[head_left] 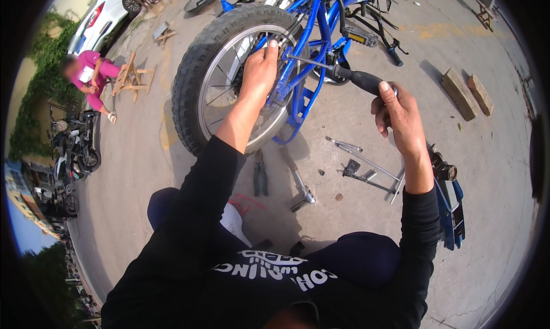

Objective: The person works on the rear wheel of a blue bicycle, using a screwdriver and wrench to adjust components near the hub and axle. They rotate the wheel to check alignment and continue tightening fasteners while another person briefly assists by holding the wheel.

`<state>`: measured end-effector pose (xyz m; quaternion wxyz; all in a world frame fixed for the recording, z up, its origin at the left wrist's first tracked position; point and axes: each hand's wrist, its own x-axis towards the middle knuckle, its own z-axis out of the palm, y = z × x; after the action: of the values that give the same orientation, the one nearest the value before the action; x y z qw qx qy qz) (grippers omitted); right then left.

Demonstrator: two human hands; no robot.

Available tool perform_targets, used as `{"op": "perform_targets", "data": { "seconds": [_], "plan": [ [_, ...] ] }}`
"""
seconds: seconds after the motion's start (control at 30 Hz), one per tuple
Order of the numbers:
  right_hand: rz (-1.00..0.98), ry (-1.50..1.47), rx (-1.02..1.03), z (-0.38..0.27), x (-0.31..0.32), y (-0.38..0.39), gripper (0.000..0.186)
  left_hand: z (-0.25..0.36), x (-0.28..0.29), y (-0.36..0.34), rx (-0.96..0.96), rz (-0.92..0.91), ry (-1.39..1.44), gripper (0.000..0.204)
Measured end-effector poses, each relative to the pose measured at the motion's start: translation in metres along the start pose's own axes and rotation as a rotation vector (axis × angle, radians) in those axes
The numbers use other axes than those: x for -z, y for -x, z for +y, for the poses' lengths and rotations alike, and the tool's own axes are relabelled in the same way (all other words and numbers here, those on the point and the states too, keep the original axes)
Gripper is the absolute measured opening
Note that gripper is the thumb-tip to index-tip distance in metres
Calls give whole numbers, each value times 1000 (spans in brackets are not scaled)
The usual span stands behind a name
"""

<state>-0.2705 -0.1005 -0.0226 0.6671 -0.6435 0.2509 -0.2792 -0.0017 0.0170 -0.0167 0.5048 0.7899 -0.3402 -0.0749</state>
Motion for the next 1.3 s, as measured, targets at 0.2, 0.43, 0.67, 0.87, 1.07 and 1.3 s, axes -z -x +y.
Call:
{"op": "perform_targets", "data": {
  "seconds": [0.2, 0.43, 0.67, 0.87, 1.07, 1.3],
  "plan": [
    [221, -24, 245, 8, -27, -1, 47, -3, -2, -4, -71, 73, -32, 53],
    [222, 212, 104, -4, -28, -1, 40, -6, 1, 1, -121, 70, -13, 52],
    [135, 34, 244, 14, -18, -2, 37, -4, 0, -8, 107, -18, 110, 55],
    [37, 150, -52, -13, -7, 2, 37, -12, 0, -8, -39, 21, 47, 57],
    [239, 209, 365, 17, -23, -9, 34, -12, -3, -8, -27, 26, 68, 53],
    [141, 193, 45, 1, -16, -2, 44, -6, 1, -2, 0, 9, 95, 53]
  ]
}}
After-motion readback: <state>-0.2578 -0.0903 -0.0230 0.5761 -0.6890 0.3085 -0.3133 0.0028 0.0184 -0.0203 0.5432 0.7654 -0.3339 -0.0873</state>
